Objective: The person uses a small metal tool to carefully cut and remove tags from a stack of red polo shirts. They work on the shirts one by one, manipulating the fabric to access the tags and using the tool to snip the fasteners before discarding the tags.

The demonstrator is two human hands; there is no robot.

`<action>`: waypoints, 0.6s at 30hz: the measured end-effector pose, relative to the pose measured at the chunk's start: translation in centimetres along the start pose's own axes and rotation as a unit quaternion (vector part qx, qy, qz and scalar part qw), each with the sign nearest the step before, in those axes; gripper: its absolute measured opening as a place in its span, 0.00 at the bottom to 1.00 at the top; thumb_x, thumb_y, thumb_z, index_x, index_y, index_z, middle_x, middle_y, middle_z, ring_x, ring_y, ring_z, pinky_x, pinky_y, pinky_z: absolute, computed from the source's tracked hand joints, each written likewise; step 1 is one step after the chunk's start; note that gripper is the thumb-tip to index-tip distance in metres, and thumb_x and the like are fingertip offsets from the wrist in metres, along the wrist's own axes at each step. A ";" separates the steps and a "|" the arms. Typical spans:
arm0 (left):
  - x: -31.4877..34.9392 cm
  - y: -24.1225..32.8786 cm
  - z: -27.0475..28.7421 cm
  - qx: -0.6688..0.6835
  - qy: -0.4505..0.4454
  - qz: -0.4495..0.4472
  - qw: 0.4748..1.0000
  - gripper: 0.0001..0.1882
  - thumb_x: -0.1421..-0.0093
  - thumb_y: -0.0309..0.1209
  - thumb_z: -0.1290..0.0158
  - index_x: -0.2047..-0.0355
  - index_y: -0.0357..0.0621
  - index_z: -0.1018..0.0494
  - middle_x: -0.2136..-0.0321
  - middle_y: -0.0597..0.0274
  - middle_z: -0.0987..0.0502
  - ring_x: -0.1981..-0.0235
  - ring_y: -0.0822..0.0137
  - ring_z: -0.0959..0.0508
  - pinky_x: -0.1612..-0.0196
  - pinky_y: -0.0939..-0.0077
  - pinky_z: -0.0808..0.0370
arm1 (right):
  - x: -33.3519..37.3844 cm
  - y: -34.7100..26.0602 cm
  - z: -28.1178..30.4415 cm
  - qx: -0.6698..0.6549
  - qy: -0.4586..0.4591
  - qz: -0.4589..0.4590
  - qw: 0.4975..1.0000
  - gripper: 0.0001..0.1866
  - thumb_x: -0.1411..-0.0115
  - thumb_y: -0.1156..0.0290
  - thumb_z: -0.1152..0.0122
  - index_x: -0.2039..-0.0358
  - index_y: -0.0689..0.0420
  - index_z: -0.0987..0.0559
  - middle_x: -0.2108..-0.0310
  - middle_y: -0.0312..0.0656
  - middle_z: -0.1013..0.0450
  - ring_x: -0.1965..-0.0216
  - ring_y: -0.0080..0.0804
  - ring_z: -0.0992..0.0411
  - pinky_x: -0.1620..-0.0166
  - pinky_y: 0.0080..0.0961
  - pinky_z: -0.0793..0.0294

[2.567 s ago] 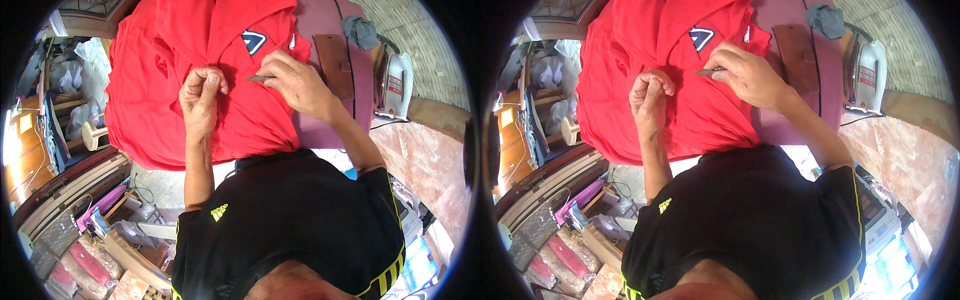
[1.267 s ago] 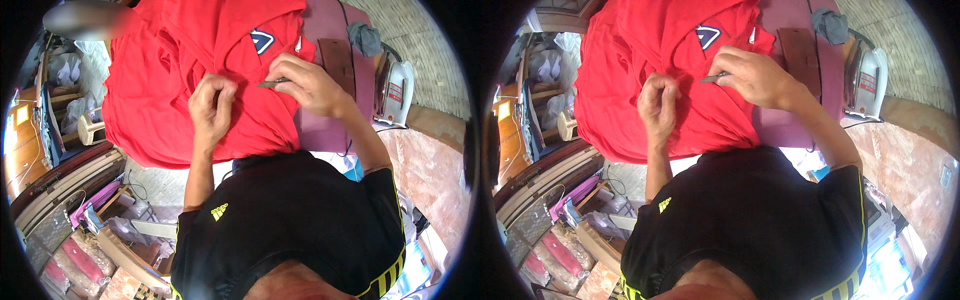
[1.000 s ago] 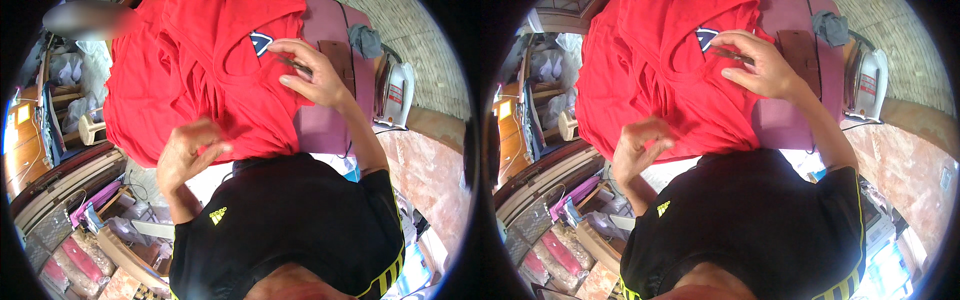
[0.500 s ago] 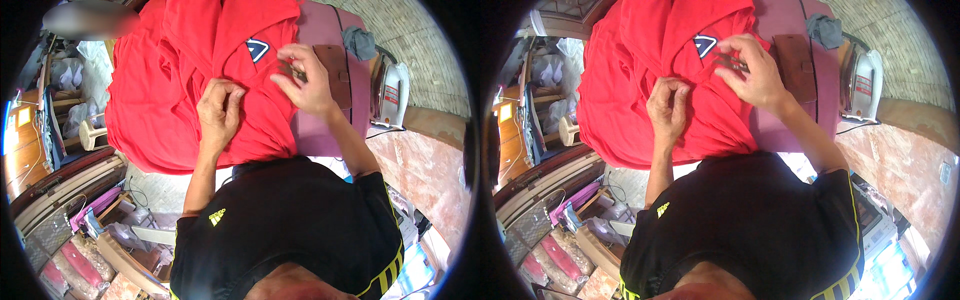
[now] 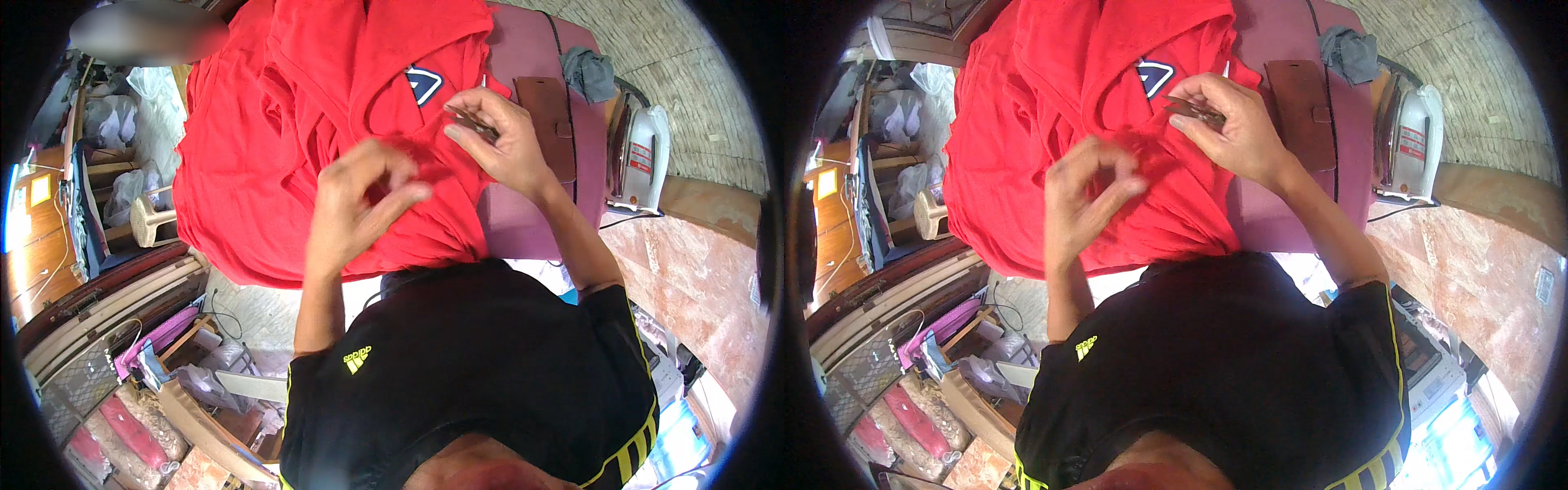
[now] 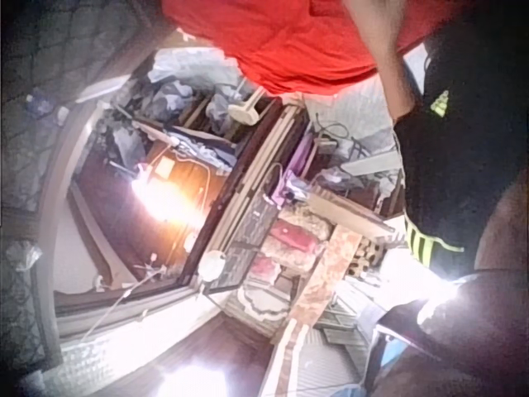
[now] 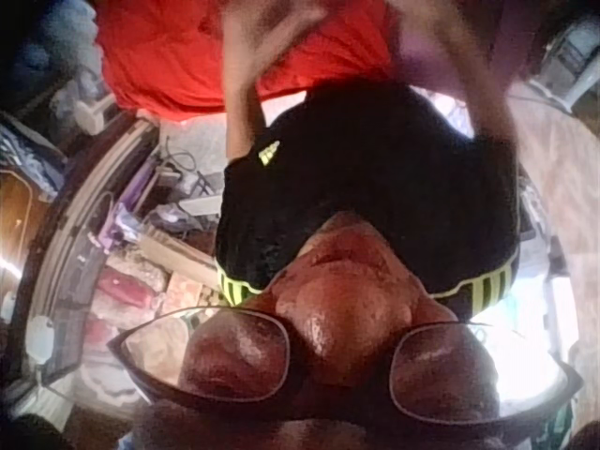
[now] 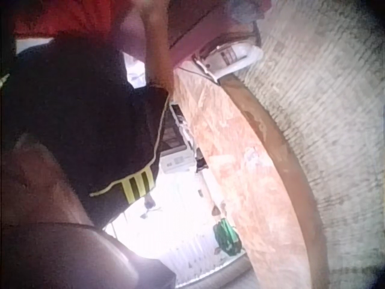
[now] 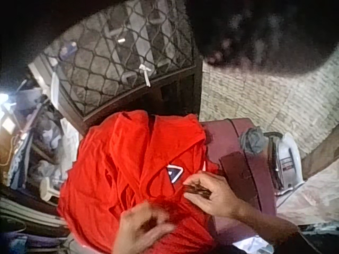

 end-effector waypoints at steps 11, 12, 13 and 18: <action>-2.7 -2.1 -2.3 -0.096 0.144 0.007 0.985 0.06 0.46 0.22 0.35 0.67 0.38 0.20 0.74 0.60 0.24 0.77 0.70 0.25 0.75 0.76 0.29 | -0.3 1.1 -1.1 -0.156 -0.003 -0.041 0.987 0.15 0.38 0.80 0.36 0.52 0.61 0.27 0.59 0.36 0.25 0.55 0.19 0.27 0.49 0.20 0.27; -2.8 -2.5 -2.2 -0.077 0.150 0.007 0.986 0.05 0.45 0.22 0.36 0.68 0.37 0.20 0.74 0.59 0.24 0.77 0.70 0.25 0.74 0.76 0.29 | -0.2 0.7 -1.0 -0.157 -0.013 -0.037 0.987 0.14 0.38 0.79 0.36 0.52 0.61 0.27 0.59 0.36 0.25 0.55 0.20 0.27 0.49 0.21 0.27; -2.9 -2.9 -2.0 -0.058 0.156 0.007 0.986 0.04 0.44 0.22 0.37 0.69 0.36 0.20 0.74 0.59 0.24 0.76 0.70 0.25 0.73 0.77 0.29 | -0.2 0.4 -0.8 -0.157 -0.023 -0.034 0.987 0.14 0.37 0.79 0.36 0.52 0.60 0.27 0.58 0.36 0.25 0.55 0.20 0.26 0.49 0.22 0.27; -2.4 -4.6 -1.4 0.022 0.167 0.055 0.984 0.02 0.41 0.21 0.40 0.70 0.35 0.22 0.75 0.59 0.24 0.75 0.70 0.26 0.69 0.77 0.30 | -0.1 -1.2 0.1 -0.026 -0.102 -0.017 0.994 0.13 0.37 0.75 0.37 0.54 0.60 0.27 0.58 0.41 0.25 0.58 0.28 0.24 0.53 0.29 0.25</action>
Point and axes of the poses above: each hand's wrist, its own x-axis away from the middle knuckle, its own z-axis out of the back of the hand, y = z × x, the point moved 3 cm from there along -x, towards the middle knuckle
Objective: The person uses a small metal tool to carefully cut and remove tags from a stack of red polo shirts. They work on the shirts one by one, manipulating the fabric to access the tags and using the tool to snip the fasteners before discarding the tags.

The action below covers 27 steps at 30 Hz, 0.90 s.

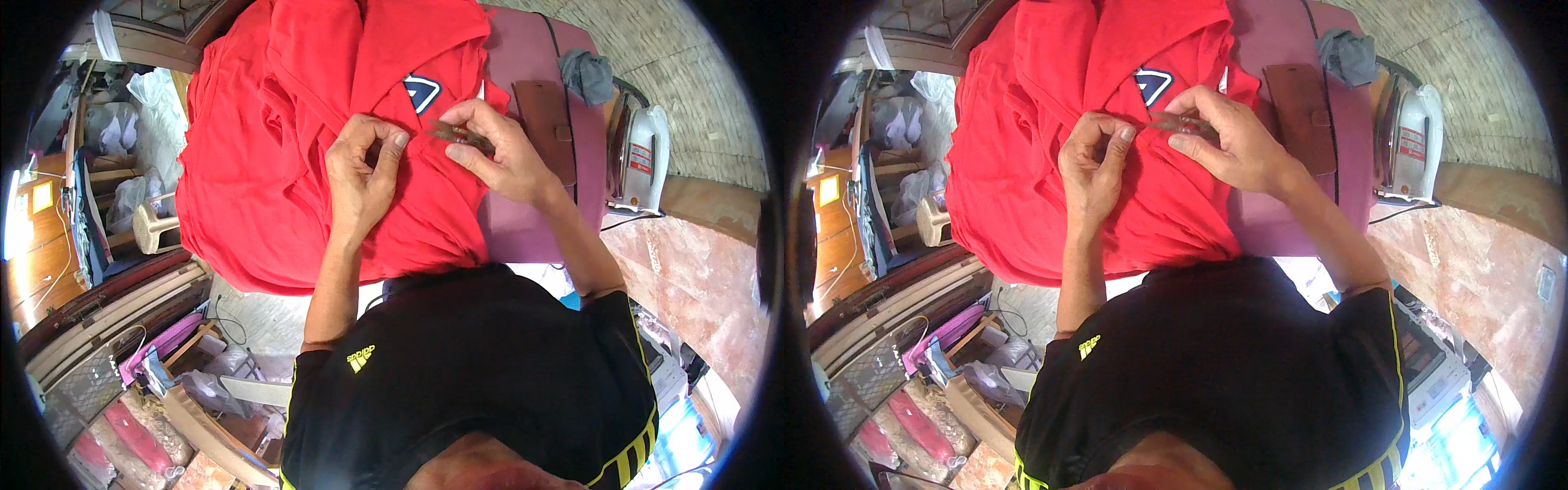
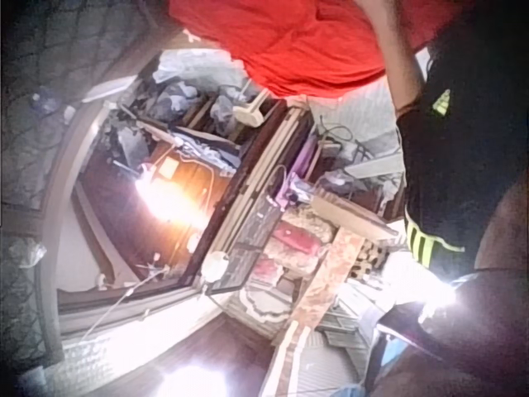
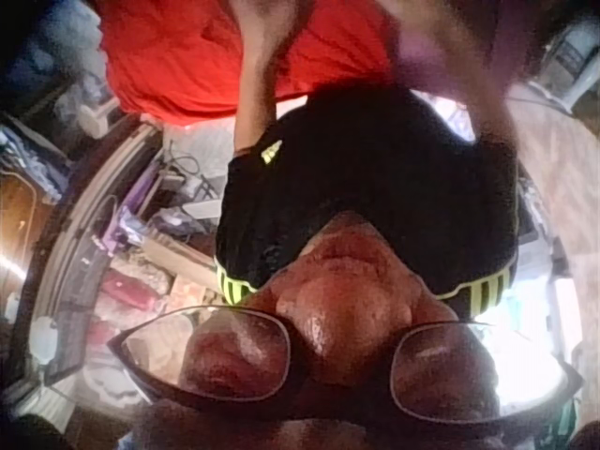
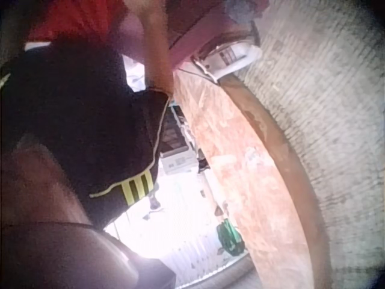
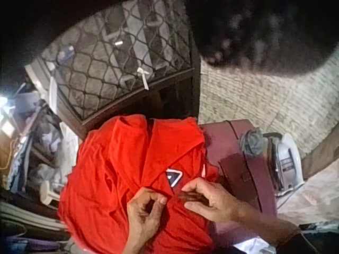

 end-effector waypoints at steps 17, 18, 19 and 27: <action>1.5 0.4 2.0 0.047 0.049 -0.011 0.998 0.02 0.38 0.20 0.44 0.69 0.34 0.25 0.70 0.60 0.26 0.72 0.70 0.26 0.69 0.76 0.31 | -1.6 -2.3 0.0 0.191 -0.095 0.024 0.977 0.09 0.40 0.76 0.39 0.58 0.59 0.24 0.61 0.43 0.26 0.59 0.39 0.24 0.57 0.34 0.25; 2.3 1.7 3.5 0.082 0.019 0.026 0.996 0.03 0.37 0.21 0.45 0.69 0.35 0.26 0.70 0.61 0.27 0.71 0.70 0.27 0.69 0.75 0.31 | -1.3 -2.3 0.8 0.165 -0.091 0.011 0.982 0.10 0.40 0.77 0.38 0.57 0.60 0.23 0.60 0.42 0.26 0.58 0.36 0.24 0.56 0.32 0.25; 3.7 1.9 5.7 0.056 -0.028 0.041 0.997 0.03 0.39 0.20 0.45 0.71 0.35 0.27 0.71 0.61 0.27 0.72 0.70 0.27 0.70 0.74 0.32 | -1.1 -2.2 1.4 0.132 -0.094 0.001 0.987 0.12 0.41 0.78 0.38 0.56 0.60 0.23 0.59 0.42 0.26 0.56 0.34 0.24 0.54 0.31 0.25; 7.5 5.8 10.5 -0.249 -0.263 0.020 0.932 0.12 0.44 0.32 0.35 0.63 0.39 0.20 0.65 0.52 0.20 0.64 0.51 0.18 0.61 0.64 0.21 | -1.9 -0.6 1.5 0.120 -0.041 0.080 0.989 0.20 0.44 0.82 0.36 0.49 0.62 0.23 0.53 0.42 0.28 0.49 0.30 0.26 0.45 0.26 0.25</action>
Point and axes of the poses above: each hand's wrist, its own x-axis away from the middle knuckle, its own z-axis out of the back of the hand, y = z × x, the point moved 3 cm from there along -x, towards the middle knuckle
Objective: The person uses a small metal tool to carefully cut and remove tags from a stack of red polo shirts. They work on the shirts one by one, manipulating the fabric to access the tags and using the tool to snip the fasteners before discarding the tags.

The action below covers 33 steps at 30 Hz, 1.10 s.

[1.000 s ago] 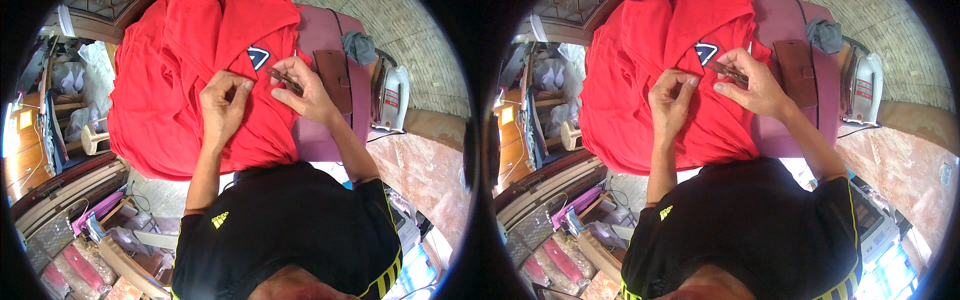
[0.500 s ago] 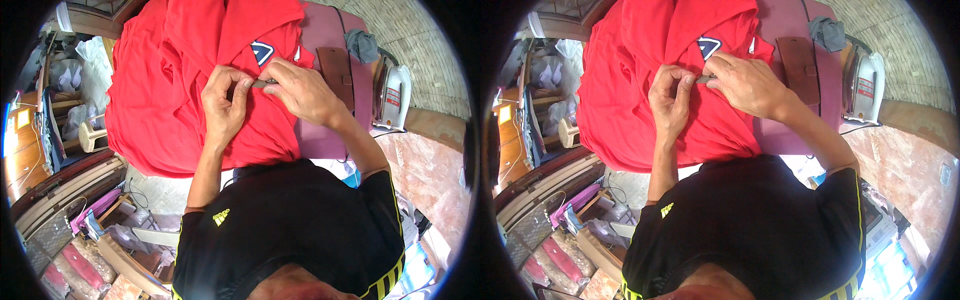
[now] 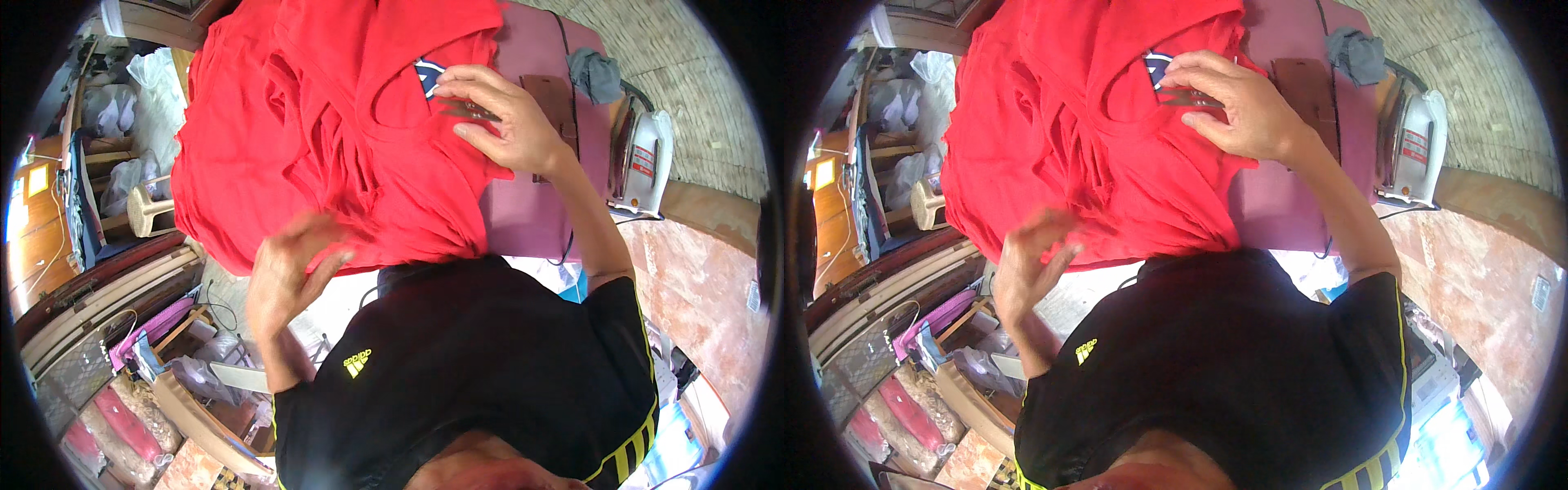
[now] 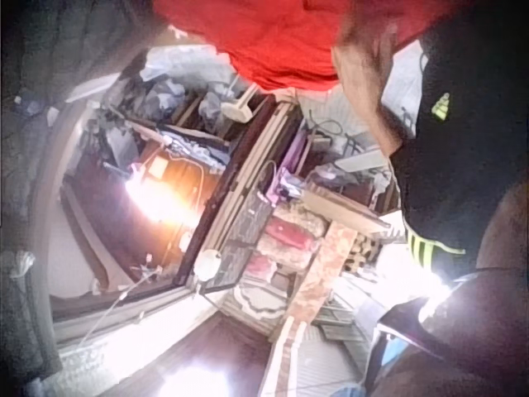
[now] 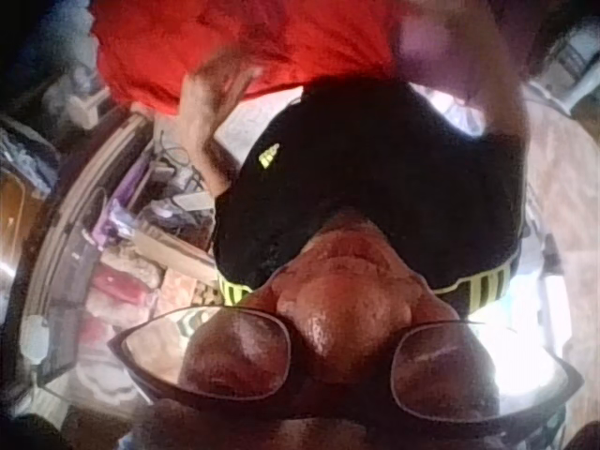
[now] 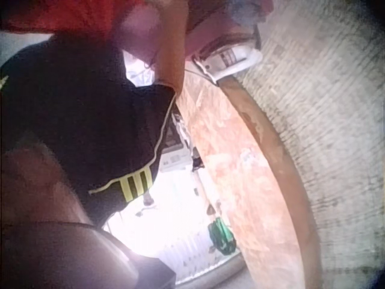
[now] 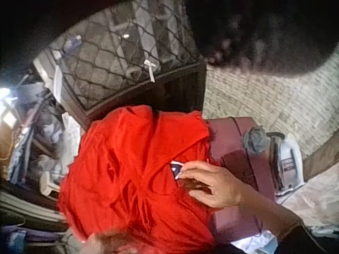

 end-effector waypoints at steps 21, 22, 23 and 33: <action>-6.2 0.8 -6.8 0.084 0.255 -0.104 0.958 0.12 0.54 0.19 0.35 0.67 0.42 0.20 0.67 0.60 0.19 0.65 0.60 0.24 0.60 0.69 0.27 | 5.5 -2.1 -2.8 0.057 0.041 0.045 0.997 0.19 0.58 0.86 0.35 0.62 0.58 0.18 0.63 0.38 0.27 0.69 0.31 0.23 0.68 0.25 0.23; -6.2 1.1 -7.0 0.102 0.263 -0.085 0.956 0.13 0.54 0.20 0.34 0.66 0.42 0.20 0.67 0.59 0.19 0.65 0.60 0.24 0.60 0.70 0.27 | 5.6 -2.0 -2.9 0.038 0.042 0.030 0.998 0.18 0.57 0.85 0.35 0.62 0.58 0.18 0.62 0.38 0.27 0.68 0.32 0.23 0.67 0.26 0.22; -6.3 1.4 -7.2 0.120 0.271 -0.066 0.953 0.14 0.54 0.21 0.33 0.66 0.42 0.20 0.67 0.59 0.19 0.65 0.61 0.23 0.60 0.70 0.26 | 5.6 -1.8 -3.0 0.024 0.052 0.033 0.998 0.18 0.56 0.85 0.35 0.62 0.58 0.19 0.62 0.39 0.27 0.67 0.32 0.23 0.66 0.26 0.22; -7.1 1.7 -9.2 -0.013 0.356 -0.137 0.924 0.09 0.50 0.26 0.34 0.67 0.46 0.19 0.75 0.66 0.25 0.74 0.62 0.26 0.69 0.67 0.36 | 5.2 -3.8 -2.2 -0.071 0.035 -0.098 0.992 0.19 0.44 0.77 0.34 0.52 0.59 0.26 0.60 0.44 0.26 0.59 0.39 0.22 0.57 0.32 0.22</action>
Point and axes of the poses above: each hand's wrist, its own x-axis away from the middle knuckle, its own z-axis out of the back of the hand, y = z × x, the point moved 3 cm from there along -x, towards the middle knuckle
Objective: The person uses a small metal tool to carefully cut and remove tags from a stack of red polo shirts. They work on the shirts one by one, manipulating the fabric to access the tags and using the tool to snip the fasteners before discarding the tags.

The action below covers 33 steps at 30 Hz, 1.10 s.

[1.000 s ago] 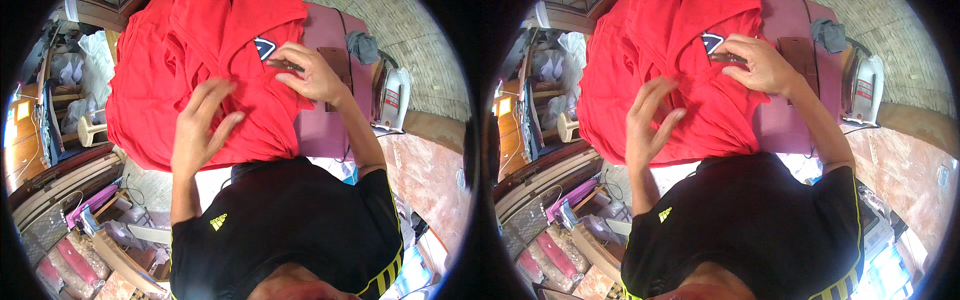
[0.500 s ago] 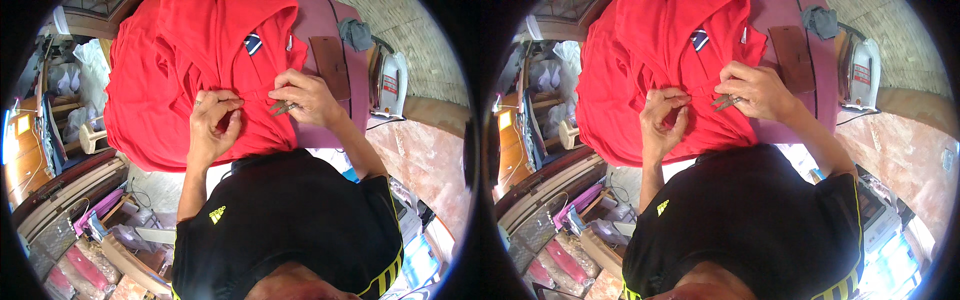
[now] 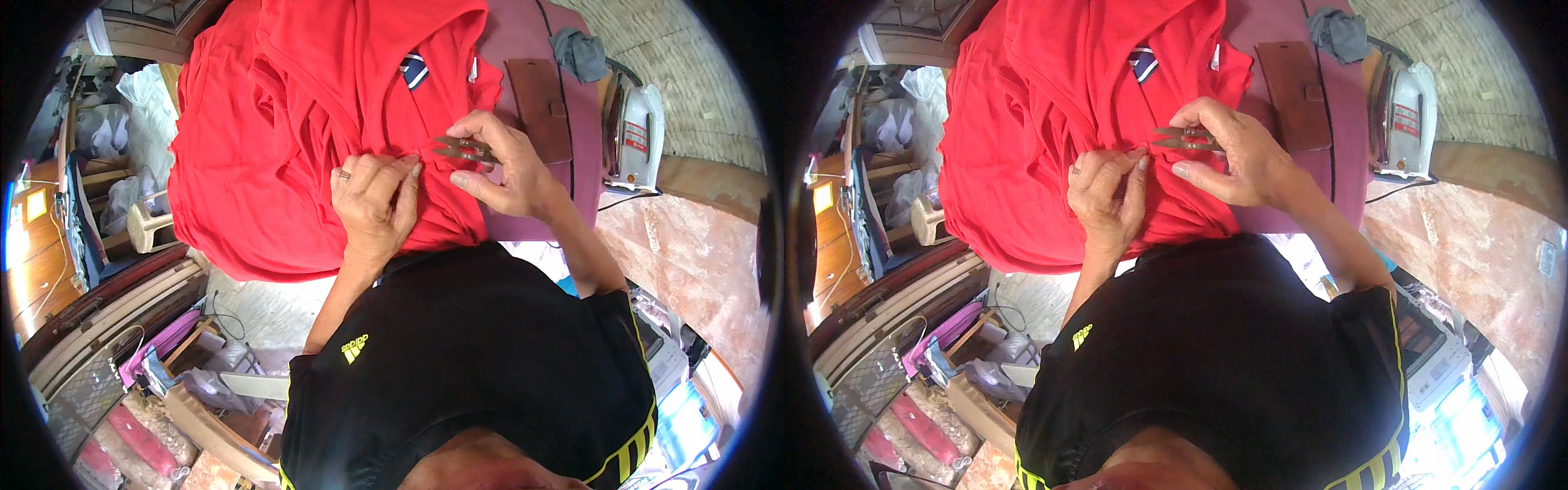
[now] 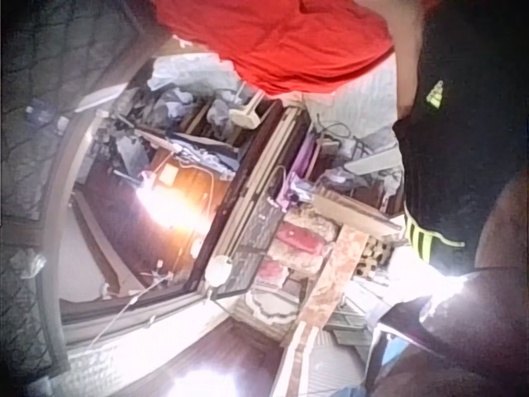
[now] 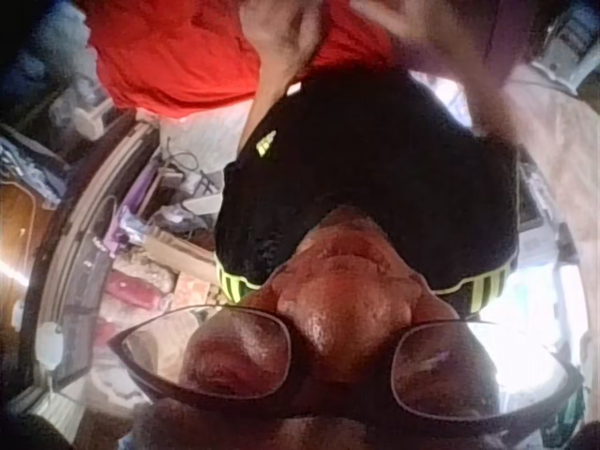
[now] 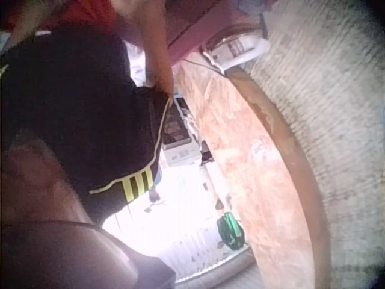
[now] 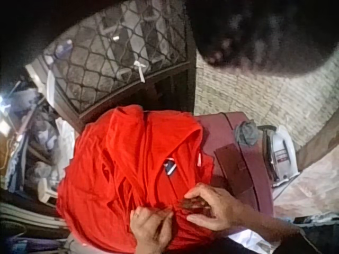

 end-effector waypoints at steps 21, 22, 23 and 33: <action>-0.7 -1.3 0.0 -0.003 -0.050 -0.023 0.999 0.09 0.46 0.21 0.39 0.71 0.45 0.29 0.73 0.61 0.23 0.73 0.57 0.23 0.72 0.65 0.32 | -2.4 -2.1 -0.8 0.260 -0.125 0.062 0.956 0.10 0.38 0.67 0.39 0.61 0.57 0.27 0.63 0.43 0.31 0.65 0.46 0.24 0.65 0.41 0.25; -0.7 -1.2 -0.1 -0.002 -0.047 -0.024 0.999 0.09 0.47 0.21 0.39 0.71 0.45 0.29 0.73 0.61 0.24 0.74 0.57 0.23 0.72 0.65 0.31 | -2.4 -2.1 -0.8 0.256 -0.131 0.059 0.956 0.10 0.38 0.67 0.39 0.61 0.57 0.27 0.64 0.43 0.31 0.65 0.46 0.24 0.65 0.41 0.25; -0.8 -1.2 -0.2 -0.002 -0.045 -0.025 0.999 0.09 0.47 0.21 0.39 0.71 0.45 0.29 0.73 0.61 0.24 0.74 0.57 0.23 0.71 0.65 0.31 | -2.4 -2.1 -0.7 0.249 -0.133 0.051 0.958 0.10 0.38 0.67 0.39 0.61 0.57 0.27 0.63 0.43 0.31 0.65 0.46 0.25 0.65 0.41 0.25; -1.1 -1.2 0.2 0.026 -0.079 -0.013 0.996 0.08 0.44 0.16 0.42 0.69 0.39 0.30 0.74 0.56 0.23 0.73 0.54 0.21 0.69 0.65 0.26 | -2.7 -2.1 -0.4 0.219 -0.137 0.033 0.965 0.09 0.37 0.67 0.40 0.61 0.57 0.27 0.63 0.44 0.30 0.63 0.48 0.25 0.65 0.43 0.26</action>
Point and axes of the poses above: each hand's wrist, its own x-axis away from the middle knuckle, its own z-axis out of the back of the hand, y = z × x, the point moved 3 cm from there along -x, towards the middle knuckle
